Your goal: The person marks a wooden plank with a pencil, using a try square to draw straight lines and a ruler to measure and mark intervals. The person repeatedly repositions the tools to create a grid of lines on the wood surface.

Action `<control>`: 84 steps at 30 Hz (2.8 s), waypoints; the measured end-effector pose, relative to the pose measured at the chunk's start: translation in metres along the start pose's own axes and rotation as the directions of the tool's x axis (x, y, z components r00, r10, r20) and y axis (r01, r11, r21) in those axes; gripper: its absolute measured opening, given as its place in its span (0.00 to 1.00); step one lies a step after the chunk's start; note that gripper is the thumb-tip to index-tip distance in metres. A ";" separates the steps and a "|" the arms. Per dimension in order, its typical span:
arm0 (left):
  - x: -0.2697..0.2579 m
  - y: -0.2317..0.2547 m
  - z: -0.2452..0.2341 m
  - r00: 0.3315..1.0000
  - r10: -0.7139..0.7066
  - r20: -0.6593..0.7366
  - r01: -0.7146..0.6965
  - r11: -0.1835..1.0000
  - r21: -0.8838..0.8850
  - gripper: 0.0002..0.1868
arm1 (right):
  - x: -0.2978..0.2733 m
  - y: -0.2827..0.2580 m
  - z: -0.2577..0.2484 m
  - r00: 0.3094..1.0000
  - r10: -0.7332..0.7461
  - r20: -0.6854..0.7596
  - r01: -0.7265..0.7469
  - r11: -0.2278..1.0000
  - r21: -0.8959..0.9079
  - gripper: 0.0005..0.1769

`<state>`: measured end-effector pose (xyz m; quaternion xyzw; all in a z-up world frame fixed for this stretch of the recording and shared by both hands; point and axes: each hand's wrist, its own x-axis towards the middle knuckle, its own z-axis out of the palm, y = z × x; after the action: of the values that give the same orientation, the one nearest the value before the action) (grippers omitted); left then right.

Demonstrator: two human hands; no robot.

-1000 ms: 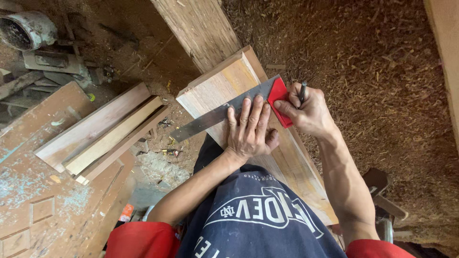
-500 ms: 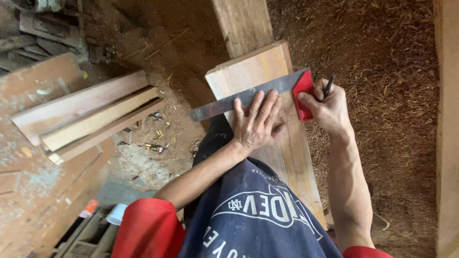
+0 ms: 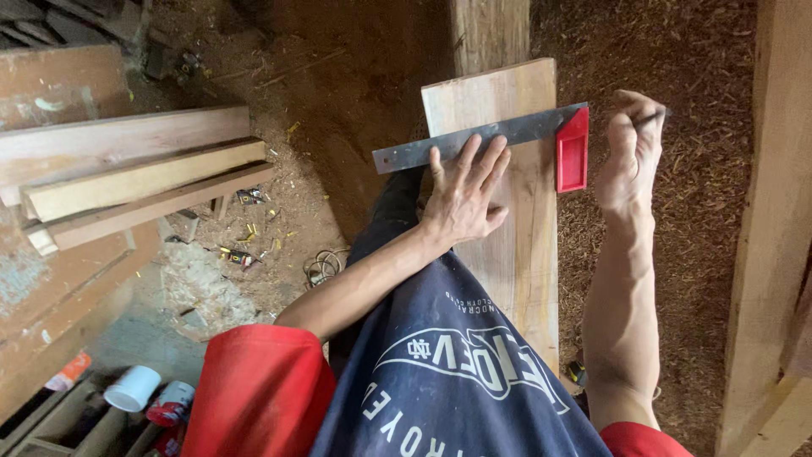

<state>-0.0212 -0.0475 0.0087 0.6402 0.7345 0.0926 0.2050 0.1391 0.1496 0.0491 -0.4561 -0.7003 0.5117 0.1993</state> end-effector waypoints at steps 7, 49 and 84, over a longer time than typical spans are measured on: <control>0.004 0.000 0.000 0.989 -0.014 0.147 0.003 0.997 0.080 0.52 | 0.014 -0.068 0.090 0.903 0.102 0.418 -0.177 0.973 0.145 0.16; 0.076 0.023 0.010 0.995 0.100 -0.007 -0.100 0.995 -0.017 0.45 | 0.025 0.035 0.014 0.870 0.441 0.223 -0.481 0.859 0.178 0.26; 0.079 0.031 0.013 0.999 -0.044 -0.006 0.044 0.997 0.056 0.54 | 0.040 0.025 0.017 0.861 0.468 0.201 -0.503 0.844 0.189 0.30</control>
<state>0.0047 0.0332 -0.0049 0.6291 0.7512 0.0689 0.1873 0.1170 0.1754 0.0125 -0.5529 -0.5091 0.6565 0.0634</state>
